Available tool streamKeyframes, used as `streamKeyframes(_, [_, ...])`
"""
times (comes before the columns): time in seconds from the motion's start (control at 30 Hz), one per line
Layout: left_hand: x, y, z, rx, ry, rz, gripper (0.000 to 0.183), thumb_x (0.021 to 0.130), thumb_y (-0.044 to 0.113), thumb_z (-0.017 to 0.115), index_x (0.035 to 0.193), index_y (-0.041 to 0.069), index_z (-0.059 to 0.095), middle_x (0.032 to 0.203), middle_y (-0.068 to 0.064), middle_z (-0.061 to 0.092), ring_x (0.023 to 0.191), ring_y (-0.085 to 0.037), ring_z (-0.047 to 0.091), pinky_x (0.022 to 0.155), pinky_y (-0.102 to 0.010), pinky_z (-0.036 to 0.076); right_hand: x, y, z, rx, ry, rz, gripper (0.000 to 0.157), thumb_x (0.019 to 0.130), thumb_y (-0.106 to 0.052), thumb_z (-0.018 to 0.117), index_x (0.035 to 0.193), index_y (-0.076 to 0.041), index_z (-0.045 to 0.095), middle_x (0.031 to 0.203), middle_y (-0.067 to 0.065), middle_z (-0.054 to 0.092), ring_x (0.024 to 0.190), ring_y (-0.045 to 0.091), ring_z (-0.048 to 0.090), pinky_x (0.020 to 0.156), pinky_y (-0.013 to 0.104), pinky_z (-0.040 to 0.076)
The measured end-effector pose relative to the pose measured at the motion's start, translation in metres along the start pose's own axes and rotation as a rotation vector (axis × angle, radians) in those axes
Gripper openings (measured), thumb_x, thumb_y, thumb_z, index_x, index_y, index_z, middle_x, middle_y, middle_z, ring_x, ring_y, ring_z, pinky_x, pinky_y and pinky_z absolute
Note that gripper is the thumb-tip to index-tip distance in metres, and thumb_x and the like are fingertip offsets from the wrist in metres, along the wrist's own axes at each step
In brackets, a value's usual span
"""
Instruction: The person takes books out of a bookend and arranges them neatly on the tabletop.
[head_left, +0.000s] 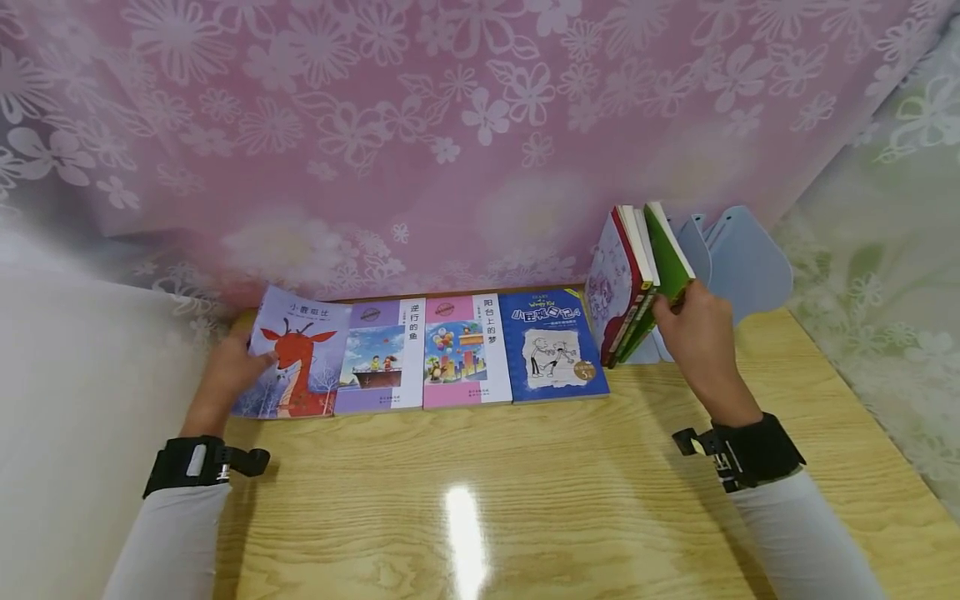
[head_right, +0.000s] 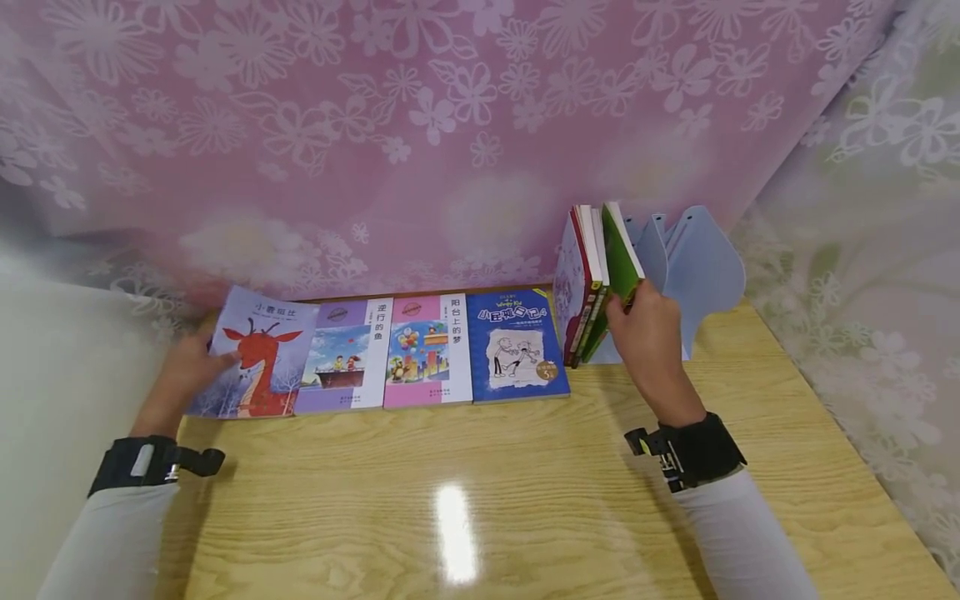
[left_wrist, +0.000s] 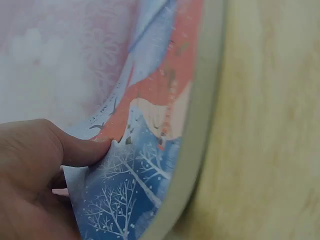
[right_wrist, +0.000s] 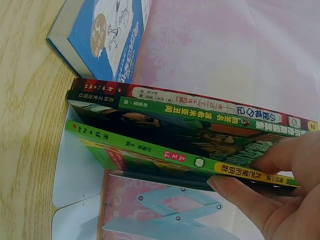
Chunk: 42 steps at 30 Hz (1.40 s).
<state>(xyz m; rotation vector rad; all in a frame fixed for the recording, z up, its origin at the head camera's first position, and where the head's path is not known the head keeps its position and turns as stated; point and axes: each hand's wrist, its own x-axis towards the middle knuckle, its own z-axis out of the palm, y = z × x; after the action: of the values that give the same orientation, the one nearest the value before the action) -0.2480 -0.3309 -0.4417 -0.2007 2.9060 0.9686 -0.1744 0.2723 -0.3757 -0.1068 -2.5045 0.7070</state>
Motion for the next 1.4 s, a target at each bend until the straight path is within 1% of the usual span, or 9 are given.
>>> streamKeyframes(0.23, [-0.003,-0.001,0.005,0.07,0.0,-0.044,0.055,0.093,0.02,0.061,0.129,-0.016,0.041,0.121,-0.036,0.049,0.1,-0.044,0.049,0.09,-0.061,0.042,0.0,-0.001,0.002,0.004,0.008,-0.003,0.028,0.093,-0.017,0.054,0.093,0.012,0.054,0.073,0.03,0.062,0.052,0.033,0.06,0.038,0.044,0.046])
streamKeyframes(0.5, [-0.005,-0.005,0.006,0.087,0.008,-0.114,0.058,0.092,0.024,0.062,0.129,-0.016,0.042,0.12,-0.036,0.05,0.098,-0.044,0.05,0.091,-0.058,0.044,0.001,-0.002,0.002,0.0,0.009,-0.018,0.028,0.093,-0.016,0.054,0.092,0.012,0.054,0.072,0.03,0.062,0.05,0.033,0.059,0.037,0.043,0.045])
streamKeyframes(0.6, [-0.005,-0.007,0.007,0.117,0.023,-0.124,0.058,0.092,0.027,0.062,0.125,-0.017,0.045,0.117,-0.035,0.052,0.095,-0.043,0.051,0.089,-0.056,0.045,0.001,-0.002,0.002,0.001,0.006,-0.024,0.027,0.093,-0.015,0.054,0.089,0.012,0.053,0.068,0.029,0.061,0.047,0.032,0.057,0.035,0.04,0.042])
streamKeyframes(0.73, [-0.005,-0.011,0.01,0.157,0.057,-0.105,0.054,0.091,0.028,0.064,0.12,-0.016,0.052,0.112,-0.034,0.056,0.092,-0.04,0.052,0.085,-0.054,0.046,0.002,0.0,-0.001,-0.006,0.01,-0.034,0.026,0.091,-0.014,0.054,0.079,0.009,0.053,0.061,0.025,0.057,0.042,0.027,0.05,0.033,0.035,0.034])
streamKeyframes(0.83, [-0.006,-0.011,0.012,0.171,0.067,-0.093,0.053,0.091,0.027,0.063,0.118,-0.016,0.053,0.112,-0.034,0.056,0.092,-0.041,0.051,0.087,-0.056,0.044,0.001,0.0,-0.004,-0.009,0.0,-0.042,0.026,0.09,-0.013,0.054,0.074,0.007,0.052,0.056,0.02,0.054,0.039,0.024,0.046,0.033,0.034,0.031])
streamKeyframes(1.0, [-0.009,-0.006,0.013,0.195,0.083,-0.093,0.05,0.092,0.026,0.061,0.118,-0.017,0.053,0.113,-0.035,0.055,0.092,-0.041,0.049,0.09,-0.058,0.042,-0.003,0.0,-0.009,-0.002,-0.022,-0.066,0.026,0.092,-0.013,0.054,0.075,0.007,0.054,0.053,0.016,0.052,0.036,0.019,0.04,0.033,0.034,0.029])
streamKeyframes(1.2, [-0.014,-0.002,0.014,0.197,0.097,-0.091,0.05,0.092,0.026,0.061,0.116,-0.017,0.054,0.112,-0.034,0.054,0.092,-0.042,0.047,0.088,-0.058,0.042,-0.012,-0.001,-0.02,0.015,0.0,-0.098,0.022,0.091,-0.011,0.056,0.083,0.009,0.057,0.061,0.021,0.057,0.039,0.018,0.044,0.035,0.034,0.033])
streamKeyframes(1.3, [-0.017,0.0,0.016,0.228,0.125,-0.045,0.049,0.089,0.025,0.064,0.112,-0.017,0.055,0.106,-0.034,0.056,0.088,-0.042,0.048,0.083,-0.057,0.045,-0.018,-0.004,-0.028,0.011,0.022,-0.102,0.024,0.09,-0.012,0.057,0.086,0.011,0.058,0.067,0.026,0.061,0.043,0.024,0.051,0.037,0.034,0.037])
streamKeyframes(1.4, [-0.022,0.007,0.018,0.272,0.182,0.034,0.05,0.085,0.024,0.069,0.107,-0.019,0.056,0.099,-0.036,0.058,0.086,-0.044,0.05,0.081,-0.057,0.043,-0.023,-0.008,-0.037,0.004,0.035,-0.097,0.025,0.09,-0.013,0.058,0.088,0.012,0.059,0.07,0.029,0.062,0.046,0.03,0.055,0.037,0.034,0.039])
